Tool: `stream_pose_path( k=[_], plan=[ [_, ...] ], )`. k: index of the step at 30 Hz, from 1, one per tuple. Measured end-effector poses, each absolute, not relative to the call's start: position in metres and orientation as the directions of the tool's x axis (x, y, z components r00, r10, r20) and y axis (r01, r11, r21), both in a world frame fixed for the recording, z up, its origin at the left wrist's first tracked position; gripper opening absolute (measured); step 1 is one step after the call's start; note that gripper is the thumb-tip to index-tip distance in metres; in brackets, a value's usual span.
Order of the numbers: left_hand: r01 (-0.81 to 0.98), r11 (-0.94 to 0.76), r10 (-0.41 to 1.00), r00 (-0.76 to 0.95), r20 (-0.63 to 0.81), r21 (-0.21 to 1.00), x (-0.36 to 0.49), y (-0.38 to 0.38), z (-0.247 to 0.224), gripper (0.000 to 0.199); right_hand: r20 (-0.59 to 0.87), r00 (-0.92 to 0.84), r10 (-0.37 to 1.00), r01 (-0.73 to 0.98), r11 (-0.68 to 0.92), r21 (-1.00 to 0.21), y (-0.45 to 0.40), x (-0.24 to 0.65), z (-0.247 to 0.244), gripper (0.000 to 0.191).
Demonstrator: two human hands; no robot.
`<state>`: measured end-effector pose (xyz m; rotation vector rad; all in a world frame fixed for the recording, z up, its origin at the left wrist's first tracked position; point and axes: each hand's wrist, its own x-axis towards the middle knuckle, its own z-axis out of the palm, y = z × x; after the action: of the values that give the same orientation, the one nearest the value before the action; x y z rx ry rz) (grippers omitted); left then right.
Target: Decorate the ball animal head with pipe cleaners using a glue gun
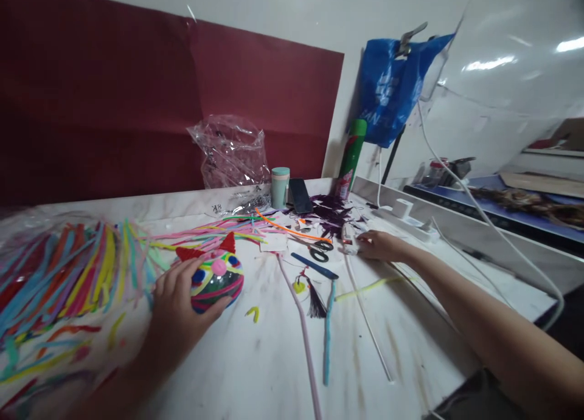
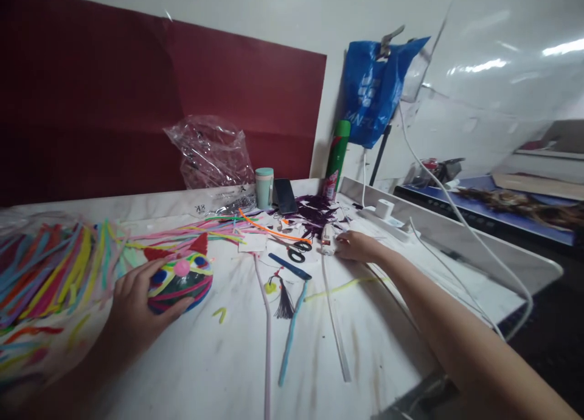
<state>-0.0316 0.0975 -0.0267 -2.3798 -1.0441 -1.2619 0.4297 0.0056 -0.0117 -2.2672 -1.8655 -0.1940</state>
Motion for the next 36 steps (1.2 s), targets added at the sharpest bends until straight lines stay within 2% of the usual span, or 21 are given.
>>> stream_pose_path(
  k=[2,5,7,8,11,15,19,26,32,36],
  plan=[
    [0.701,-0.704,0.491,0.362,0.793,0.116,-0.031,0.096,-0.026,0.062,0.250,0.192,0.949,0.981,-0.180,-0.071,0.002,0.423,-0.002,0.029],
    [0.702,-0.700,0.502,0.356,0.788,0.129,-0.029,0.094,-0.025,0.063,0.311,0.150,0.939,0.986,-0.118,-0.117,0.001,0.383,0.012,0.021],
    [0.701,-0.699,0.517,0.357,0.778,0.143,-0.029,0.092,-0.025,0.063,0.344,0.045,0.938,0.952,0.064,-0.299,0.004,0.339,0.017,0.020],
    [0.702,-0.695,0.530,0.355,0.770,0.155,-0.029,0.090,-0.024,0.063,0.309,-0.058,0.949,0.911,0.177,-0.373,0.005,0.315,0.017,0.020],
    [0.708,-0.682,0.562,0.347,0.750,0.184,-0.030,0.088,-0.024,0.063,0.236,-0.298,0.925,0.772,0.379,-0.510,0.010,0.247,0.008,0.017],
    [0.699,-0.687,0.564,0.340,0.753,0.199,-0.031,0.086,-0.024,0.064,0.222,-0.323,0.920,0.792,0.391,-0.469,0.021,0.192,-0.011,0.018],
    [0.687,-0.691,0.579,0.342,0.740,0.223,-0.032,0.085,-0.023,0.065,0.168,-0.310,0.936,0.831,0.352,-0.430,0.032,0.171,-0.023,0.008],
    [0.675,-0.691,0.607,0.345,0.716,0.260,-0.032,0.083,-0.025,0.066,0.182,-0.313,0.932,0.804,0.362,-0.472,0.031,0.168,-0.033,0.013],
    [0.654,-0.705,0.600,0.343,0.723,0.274,-0.031,0.082,-0.024,0.068,0.241,-0.299,0.923,0.852,0.373,-0.368,0.025,0.169,-0.036,0.004],
    [0.653,-0.715,0.587,0.366,0.722,0.251,-0.032,0.080,-0.023,0.067,0.226,-0.338,0.913,0.805,0.405,-0.434,0.025,0.166,-0.038,0.010]
  ],
)
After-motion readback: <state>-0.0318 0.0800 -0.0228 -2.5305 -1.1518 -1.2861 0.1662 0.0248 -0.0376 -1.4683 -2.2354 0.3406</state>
